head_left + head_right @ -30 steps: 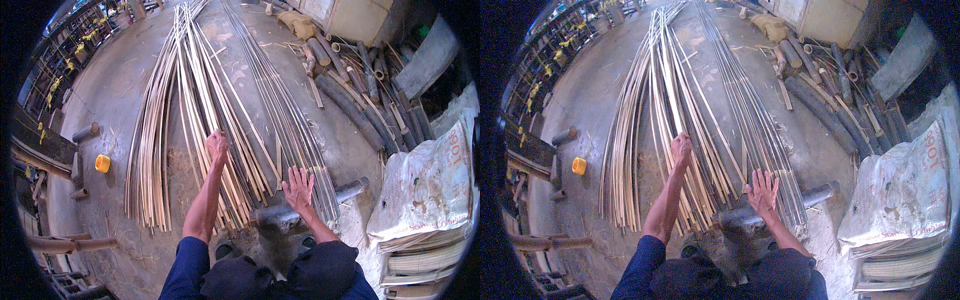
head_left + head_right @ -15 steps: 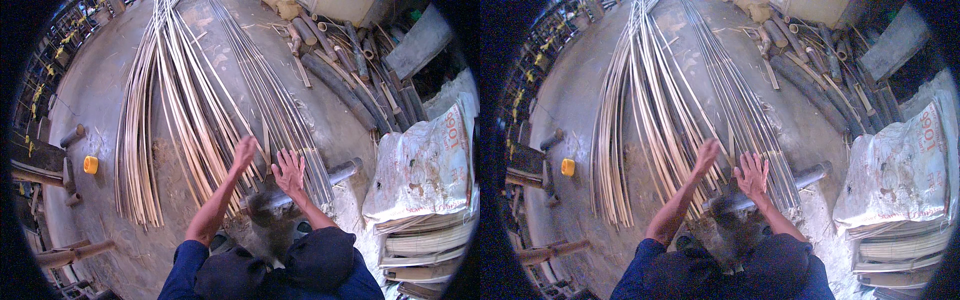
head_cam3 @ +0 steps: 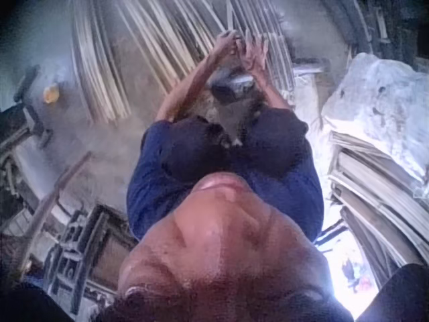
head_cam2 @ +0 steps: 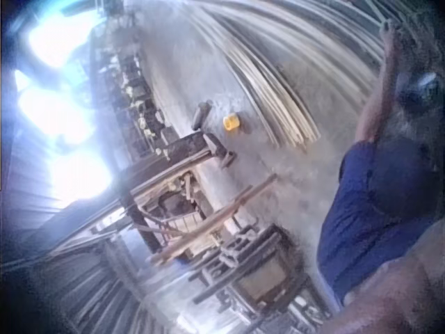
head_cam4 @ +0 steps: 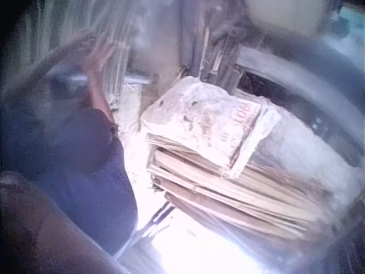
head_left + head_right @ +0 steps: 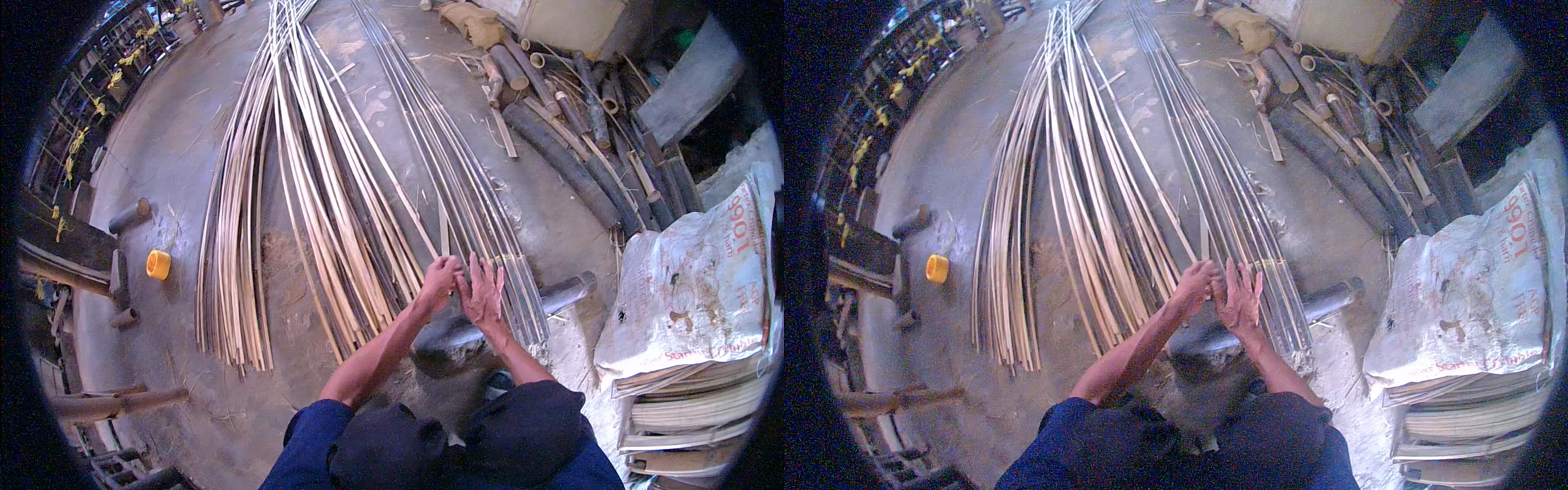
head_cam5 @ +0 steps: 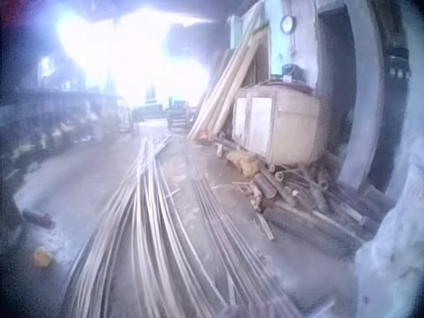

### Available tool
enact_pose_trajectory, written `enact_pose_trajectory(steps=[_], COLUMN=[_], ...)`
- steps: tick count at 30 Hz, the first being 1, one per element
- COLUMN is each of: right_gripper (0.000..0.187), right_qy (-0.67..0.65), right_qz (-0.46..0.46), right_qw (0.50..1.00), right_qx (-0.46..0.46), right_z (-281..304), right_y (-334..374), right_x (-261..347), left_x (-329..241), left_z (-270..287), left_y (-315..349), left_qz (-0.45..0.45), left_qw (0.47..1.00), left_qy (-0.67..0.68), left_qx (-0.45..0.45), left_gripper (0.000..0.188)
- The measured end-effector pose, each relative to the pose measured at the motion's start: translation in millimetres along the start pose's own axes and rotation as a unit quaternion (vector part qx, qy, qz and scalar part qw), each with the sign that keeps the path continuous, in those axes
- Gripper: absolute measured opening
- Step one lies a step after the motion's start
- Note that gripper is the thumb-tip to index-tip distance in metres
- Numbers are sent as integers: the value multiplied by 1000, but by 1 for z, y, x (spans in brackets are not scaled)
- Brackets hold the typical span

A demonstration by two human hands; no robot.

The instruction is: The person sits on the floor and repeatedly picks up thin bamboo strips, scraping them against a fixed metal tool to smooth or shape them. The person then places the processed strips into a growing pile on the floor.

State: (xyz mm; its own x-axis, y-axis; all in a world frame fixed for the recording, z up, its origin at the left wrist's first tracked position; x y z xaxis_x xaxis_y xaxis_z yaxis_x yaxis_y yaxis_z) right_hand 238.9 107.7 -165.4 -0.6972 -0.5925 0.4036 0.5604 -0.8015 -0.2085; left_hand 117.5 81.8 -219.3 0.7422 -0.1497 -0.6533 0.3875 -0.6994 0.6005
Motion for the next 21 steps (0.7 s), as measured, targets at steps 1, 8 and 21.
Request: enact_pose_trajectory(steps=[1,8,21], right_gripper=[69,69,65], right_qy=[-5,-91,-27], right_qz=[9,-6,0], right_qw=[1000,996,1000], right_qx=[3,0,-4], right_z=[1,-1,-8], right_y=[-1,-1,2], right_x=[-2,-5,-6], left_x=[-1,-8,-56], left_z=[-7,-9,89], left_y=[1,-10,73], left_qz=[-2,-11,-195], left_qw=[999,990,960], left_qy=[-6,-132,-108], left_qx=[32,38,-171], left_gripper=[25,13,32])
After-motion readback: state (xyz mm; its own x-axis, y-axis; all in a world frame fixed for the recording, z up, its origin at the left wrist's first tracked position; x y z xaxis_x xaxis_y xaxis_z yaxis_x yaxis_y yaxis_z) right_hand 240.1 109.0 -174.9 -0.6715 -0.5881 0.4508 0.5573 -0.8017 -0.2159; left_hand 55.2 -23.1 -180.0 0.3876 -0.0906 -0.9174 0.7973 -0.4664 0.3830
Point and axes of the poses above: each hand's wrist, its own y-axis away from the middle knuckle, its own z-axis out of the back of the hand, x = y × z, the point moved 2 cm from there along -y, towards the middle knuckle, and after that the axes turned 7 degrees about -x, right-handed, at the moved point
